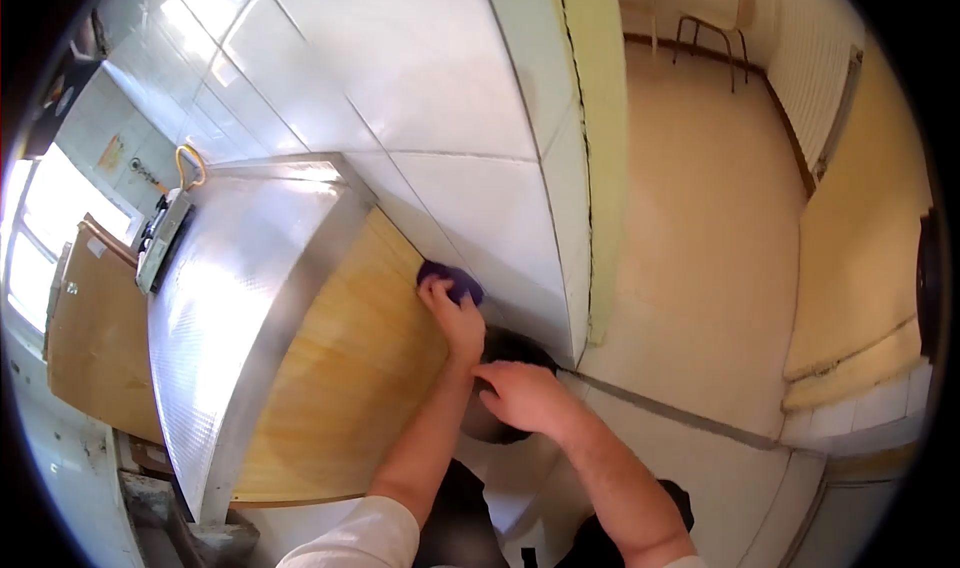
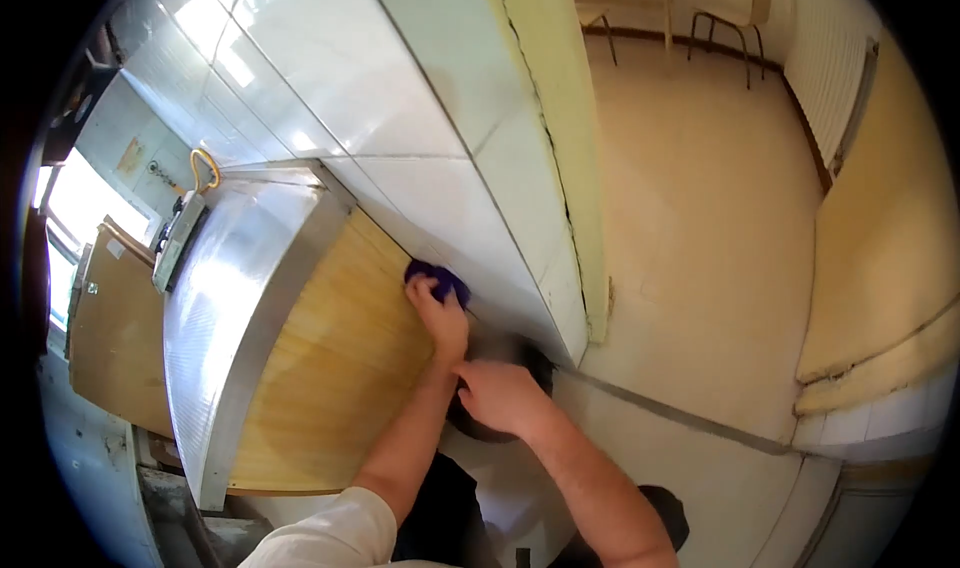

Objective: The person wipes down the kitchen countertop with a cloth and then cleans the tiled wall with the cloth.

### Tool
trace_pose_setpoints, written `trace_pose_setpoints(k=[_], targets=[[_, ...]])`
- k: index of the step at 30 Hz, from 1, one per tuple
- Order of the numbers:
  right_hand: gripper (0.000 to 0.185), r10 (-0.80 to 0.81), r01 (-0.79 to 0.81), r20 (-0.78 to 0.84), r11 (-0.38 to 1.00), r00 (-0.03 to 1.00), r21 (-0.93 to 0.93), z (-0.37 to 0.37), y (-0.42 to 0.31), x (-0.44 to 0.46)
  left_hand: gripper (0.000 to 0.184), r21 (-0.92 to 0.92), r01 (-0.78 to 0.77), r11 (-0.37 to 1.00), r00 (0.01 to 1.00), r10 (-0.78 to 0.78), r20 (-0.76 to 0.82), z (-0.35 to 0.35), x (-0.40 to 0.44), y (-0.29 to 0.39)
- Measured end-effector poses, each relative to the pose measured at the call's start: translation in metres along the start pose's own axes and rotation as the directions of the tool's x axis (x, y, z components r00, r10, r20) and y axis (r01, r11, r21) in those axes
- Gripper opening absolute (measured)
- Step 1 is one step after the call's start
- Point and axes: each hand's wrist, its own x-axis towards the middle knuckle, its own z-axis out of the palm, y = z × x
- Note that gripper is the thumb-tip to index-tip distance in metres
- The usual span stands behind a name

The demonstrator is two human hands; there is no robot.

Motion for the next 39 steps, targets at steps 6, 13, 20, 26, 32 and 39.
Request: trace_pose_setpoints(k=[6, 13, 20, 26, 32, 39], targets=[[0.028, 0.082, -0.088, -0.072, 0.992, 0.994, -0.091, 0.004, 0.020, -0.002, 0.028, -0.075, -0.273, 0.959, 0.946, 0.254, -0.199, -0.035, 0.084, 0.139], [0.031, 0.443, -0.410, 0.099, 0.879, 0.891, -0.244, -0.016, 0.021, -0.003, 0.039, -0.017, -0.225, 0.974, 0.965, 0.221, -0.138, 0.001, 0.016, 0.036], [0.036, 0.588, -0.588, -0.057, 0.790, 0.807, -0.175, -0.022, 0.046, -0.008, 0.040, -0.067, 0.625, 0.778, 0.774, -0.605, 0.188, 0.067, -0.135, -0.057], [0.043, 0.623, -0.635, -0.123, 0.753, 0.773, -0.174, -0.016, 0.065, -0.004, 0.028, -0.334, 0.447, 0.830, 0.889, -0.452, 0.068, 0.021, -0.031, 0.006], [0.042, 0.645, -0.662, -0.212, 0.749, 0.734, -0.013, -0.032, 0.054, -0.009, 0.037, -0.265, -0.049, 0.963, 0.993, 0.018, -0.116, 0.005, -0.001, 0.066], [0.032, 0.597, -0.531, -0.456, 0.800, 0.660, 0.278, -0.053, 0.088, -0.019, 0.044, -0.166, 0.607, 0.777, 0.794, -0.585, 0.167, 0.091, -0.191, 0.036]])
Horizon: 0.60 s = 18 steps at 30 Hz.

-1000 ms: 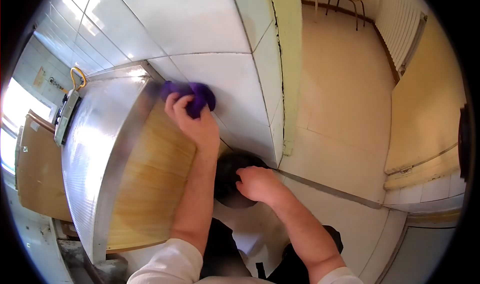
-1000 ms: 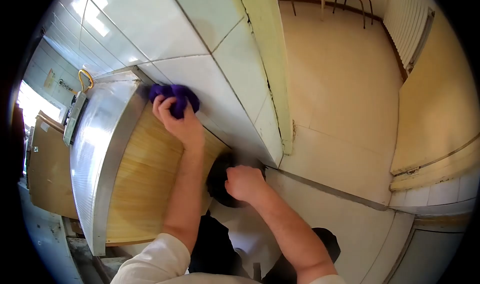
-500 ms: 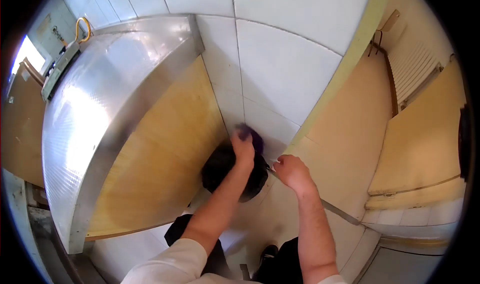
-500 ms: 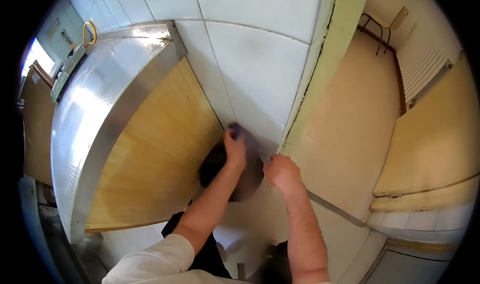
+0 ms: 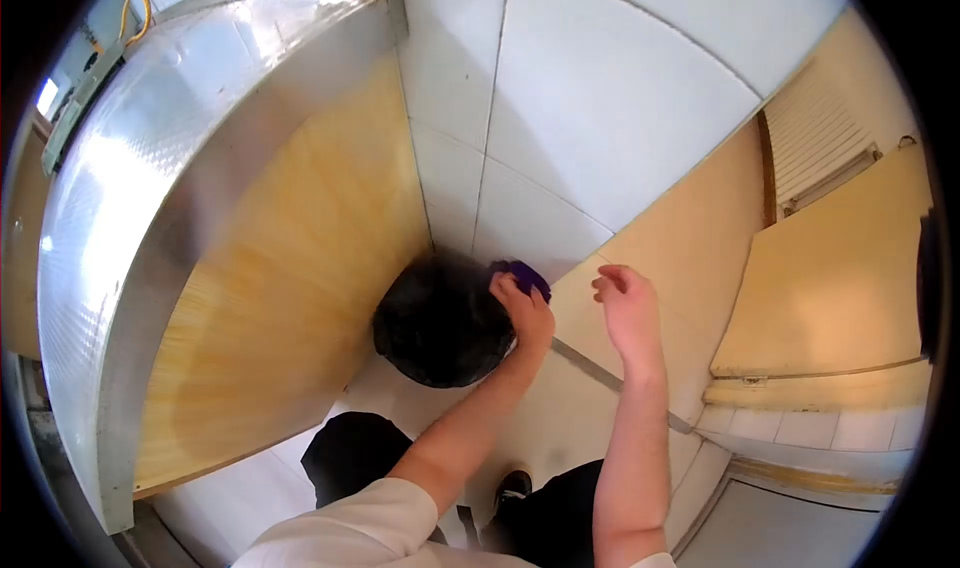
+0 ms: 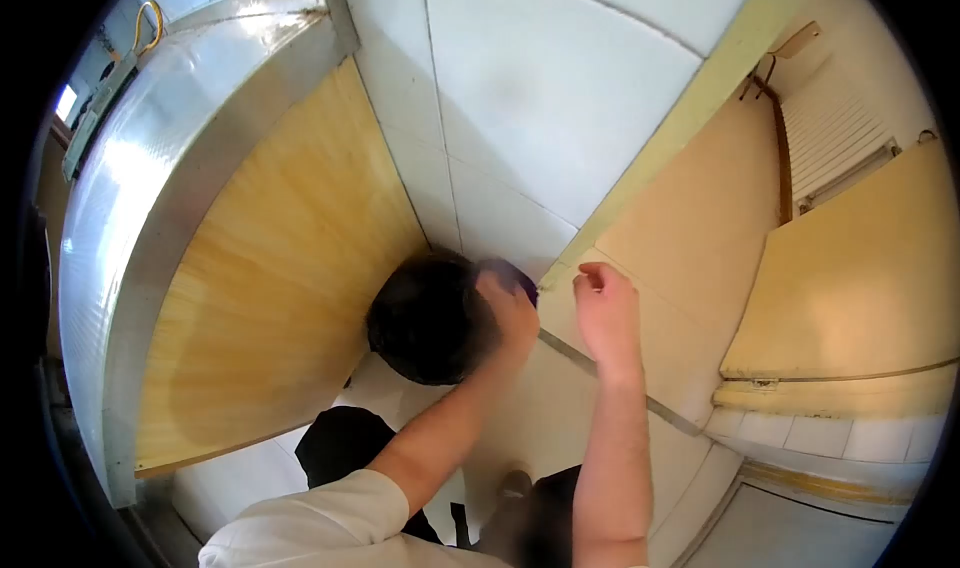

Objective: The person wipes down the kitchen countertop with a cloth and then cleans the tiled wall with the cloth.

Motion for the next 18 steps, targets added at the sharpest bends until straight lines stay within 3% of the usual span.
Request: trace_pose_setpoints(k=[2, 3, 5, 6, 7, 8, 9, 10, 11, 12, 13, 14, 17, 18], targets=[[0.028, 0.014, -0.009, -0.045, 0.993, 0.999, 0.120, -0.003, -0.012, -0.001, 0.042, -0.066, 0.209, 0.976, 0.974, -0.202, 0.106, 0.004, -0.010, -0.010], [0.028, 0.026, -0.019, -0.045, 0.988, 0.999, 0.151, -0.004, -0.018, -0.002, 0.040, -0.248, 0.451, 0.857, 0.877, -0.375, 0.299, -0.006, -0.013, -0.008], [0.027, 0.036, -0.023, -0.053, 0.975, 0.998, 0.223, -0.008, -0.029, 0.000, 0.039, -0.395, 0.837, 0.380, 0.541, -0.459, 0.705, -0.031, -0.007, 0.015], [0.026, 0.045, -0.034, -0.041, 0.972, 0.998, 0.232, -0.012, -0.031, 0.001, 0.040, -0.350, 0.855, 0.383, 0.511, -0.505, 0.696, -0.042, 0.002, 0.028], [0.026, 0.051, -0.042, -0.032, 0.970, 0.998, 0.241, -0.018, -0.032, 0.003, 0.044, -0.403, 0.828, 0.390, 0.539, -0.353, 0.765, -0.055, 0.015, 0.034], [0.025, 0.054, -0.045, -0.027, 0.968, 0.998, 0.248, -0.024, -0.035, 0.005, 0.045, -0.419, 0.840, 0.346, 0.529, -0.343, 0.777, -0.068, 0.024, 0.052], [0.025, 0.105, -0.113, 0.057, 0.977, 0.993, 0.178, -0.030, -0.038, 0.006, 0.047, -0.435, 0.849, 0.300, 0.521, -0.333, 0.786, -0.083, 0.032, 0.070], [0.024, 0.160, -0.175, 0.140, 0.979, 0.977, 0.104, -0.034, -0.042, 0.006, 0.045, -0.400, 0.860, 0.319, 0.459, -0.138, 0.878, -0.101, 0.043, 0.079], [0.024, 0.220, -0.231, 0.221, 0.972, 0.950, 0.027, -0.036, -0.044, 0.005, 0.043, -0.387, 0.879, 0.280, 0.427, -0.099, 0.899, -0.117, 0.050, 0.086], [0.024, 0.190, -0.197, 0.369, 0.980, 0.910, -0.019, -0.032, -0.043, 0.003, 0.042, -0.369, 0.897, 0.243, 0.394, -0.060, 0.917, -0.133, 0.058, 0.094], [0.024, 0.161, -0.153, 0.510, 0.986, 0.845, -0.058, -0.026, -0.042, 0.000, 0.044, -0.359, 0.897, 0.258, 0.417, -0.223, 0.881, -0.152, 0.059, 0.120], [0.025, 0.135, -0.101, 0.637, 0.991, 0.759, -0.090, -0.018, -0.041, -0.004, 0.047, -0.351, 0.917, 0.190, 0.371, -0.083, 0.925, -0.164, 0.065, 0.120], [0.032, -0.217, -0.118, 0.724, 0.917, 0.655, 0.382, 0.037, -0.009, -0.004, 0.050, -0.458, 0.838, 0.297, 0.441, 0.128, 0.889, -0.176, 0.073, 0.116], [0.036, -0.247, -0.225, 0.684, 0.822, 0.687, 0.522, 0.054, -0.004, -0.009, 0.047, -0.454, 0.839, 0.300, 0.489, -0.052, 0.871, -0.176, 0.069, 0.112]])
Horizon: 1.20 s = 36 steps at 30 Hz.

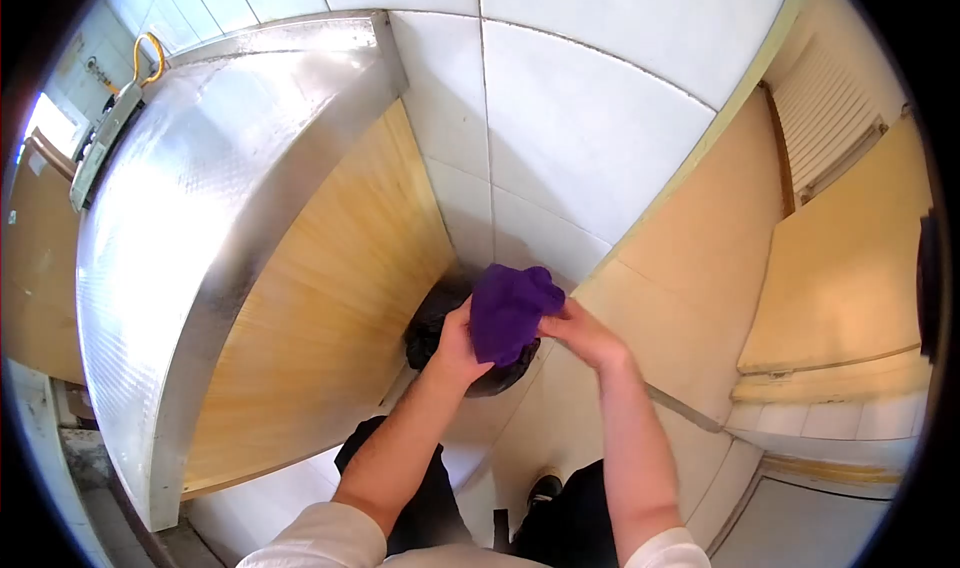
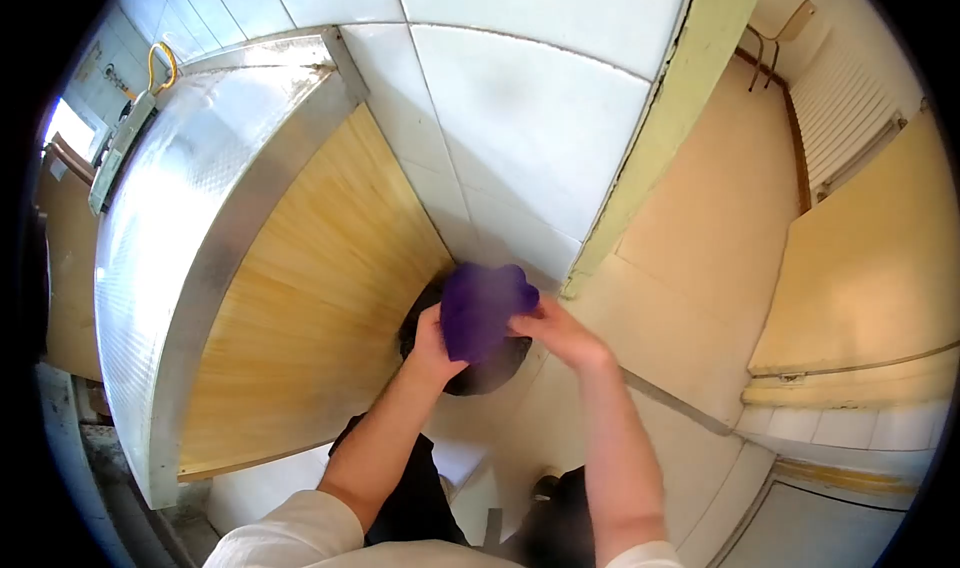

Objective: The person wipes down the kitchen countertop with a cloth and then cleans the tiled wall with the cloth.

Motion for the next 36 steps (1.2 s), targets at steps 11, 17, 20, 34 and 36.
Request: trace_pose_setpoints(k=[11, 17, 20, 34, 36], targets=[[0.062, 0.109, -0.031, -0.040, 0.587, 0.993, 0.809, 0.063, 0.032, 0.039, 0.041, 0.990, 0.066, 0.122, 0.727, 0.674, -0.132, -0.055, -0.006, 0.012], [0.047, 0.042, 0.145, -0.207, 0.577, 0.977, 0.804, 0.064, 0.041, 0.051, 0.024, 0.848, 0.008, 0.530, 0.894, 0.376, -0.244, -0.077, -0.038, 0.036], [0.042, -0.143, 0.463, -0.560, 0.742, 0.816, 0.484, 0.078, -0.035, 0.014, 0.029, 0.843, 0.435, 0.318, 0.858, 0.139, -0.495, -0.131, -0.066, 0.056], [0.040, -0.687, -0.107, 0.523, -0.651, 0.505, -0.752, 0.078, -0.173, 0.067, 0.042, 0.573, 0.579, 0.580, 0.613, 0.154, -0.775, -0.180, -0.065, 0.031], [0.043, -0.529, -0.037, 0.558, -0.746, 0.640, -0.665, 0.064, -0.133, 0.082, 0.045, 0.740, 0.576, 0.349, 0.702, 0.253, -0.666, -0.245, -0.056, 0.010]])
